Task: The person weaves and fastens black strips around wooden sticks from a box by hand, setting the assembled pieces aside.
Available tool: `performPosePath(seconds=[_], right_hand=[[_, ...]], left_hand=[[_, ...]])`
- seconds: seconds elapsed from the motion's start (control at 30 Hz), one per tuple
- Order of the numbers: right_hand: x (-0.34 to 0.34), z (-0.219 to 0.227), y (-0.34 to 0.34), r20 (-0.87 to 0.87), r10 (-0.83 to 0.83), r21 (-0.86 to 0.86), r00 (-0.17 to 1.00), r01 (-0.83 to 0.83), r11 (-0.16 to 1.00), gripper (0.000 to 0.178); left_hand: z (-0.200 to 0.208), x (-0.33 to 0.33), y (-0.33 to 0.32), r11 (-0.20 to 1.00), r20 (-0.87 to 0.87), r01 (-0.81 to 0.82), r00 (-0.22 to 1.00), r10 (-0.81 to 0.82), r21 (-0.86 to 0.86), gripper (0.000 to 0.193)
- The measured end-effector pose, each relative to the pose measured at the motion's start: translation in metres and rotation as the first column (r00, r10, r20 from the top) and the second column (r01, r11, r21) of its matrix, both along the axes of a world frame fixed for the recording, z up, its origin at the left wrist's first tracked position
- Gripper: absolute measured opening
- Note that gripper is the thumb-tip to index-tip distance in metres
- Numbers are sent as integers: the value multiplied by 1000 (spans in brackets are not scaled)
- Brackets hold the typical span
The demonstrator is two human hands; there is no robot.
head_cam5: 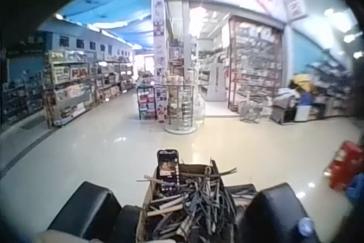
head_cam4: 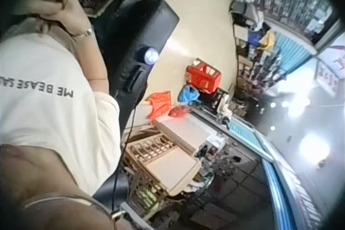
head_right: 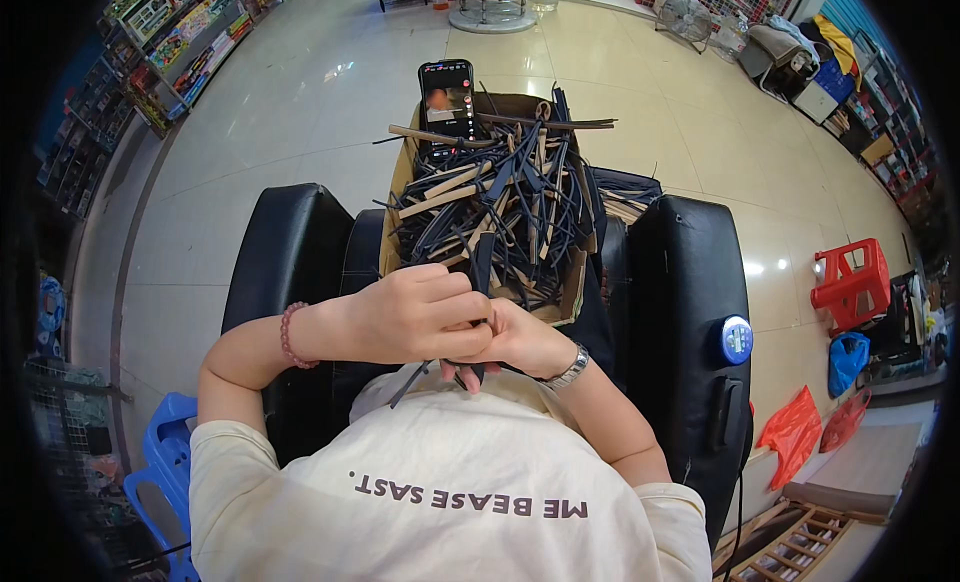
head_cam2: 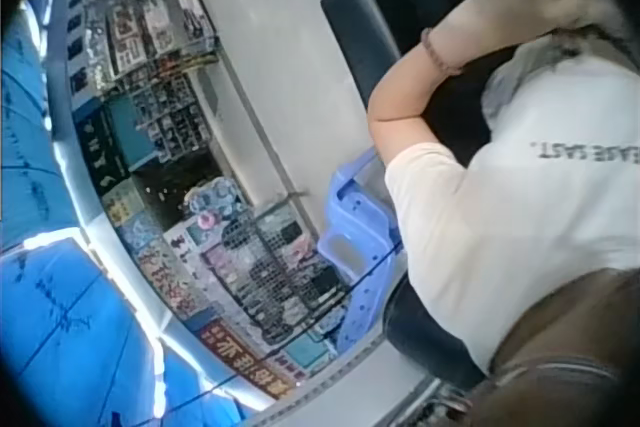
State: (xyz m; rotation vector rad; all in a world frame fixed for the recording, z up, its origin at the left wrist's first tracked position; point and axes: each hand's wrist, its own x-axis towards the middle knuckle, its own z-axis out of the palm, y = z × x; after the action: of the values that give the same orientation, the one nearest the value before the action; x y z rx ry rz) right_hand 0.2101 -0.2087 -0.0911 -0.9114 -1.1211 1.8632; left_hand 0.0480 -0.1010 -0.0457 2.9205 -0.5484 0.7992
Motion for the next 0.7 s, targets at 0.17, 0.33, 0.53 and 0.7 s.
performPosePath(seconds=[0.17, 0.33, 0.53, 0.7], right_hand=[[0, 5, -1, 110, 14, 4, 994, -14, 1000, 7], [1, 11, -7, 116, -90, 49, 989, 85, 995, 7], [5, 9, -7, 102, -133, 132, 986, 119, 984, 7], [3, 10, -9, 44, -179, 123, 983, 173, 977, 10]], left_hand=[[5, 2, -4, 995, -27, -21, 999, 24, 100, 21], [8, 5, -9, 944, 43, -98, 995, 89, 314, 24], [5, 3, -11, 969, -66, -142, 985, 159, 204, 24], [1, 0, -2, 968, -157, -92, 986, 56, -235, 23]])
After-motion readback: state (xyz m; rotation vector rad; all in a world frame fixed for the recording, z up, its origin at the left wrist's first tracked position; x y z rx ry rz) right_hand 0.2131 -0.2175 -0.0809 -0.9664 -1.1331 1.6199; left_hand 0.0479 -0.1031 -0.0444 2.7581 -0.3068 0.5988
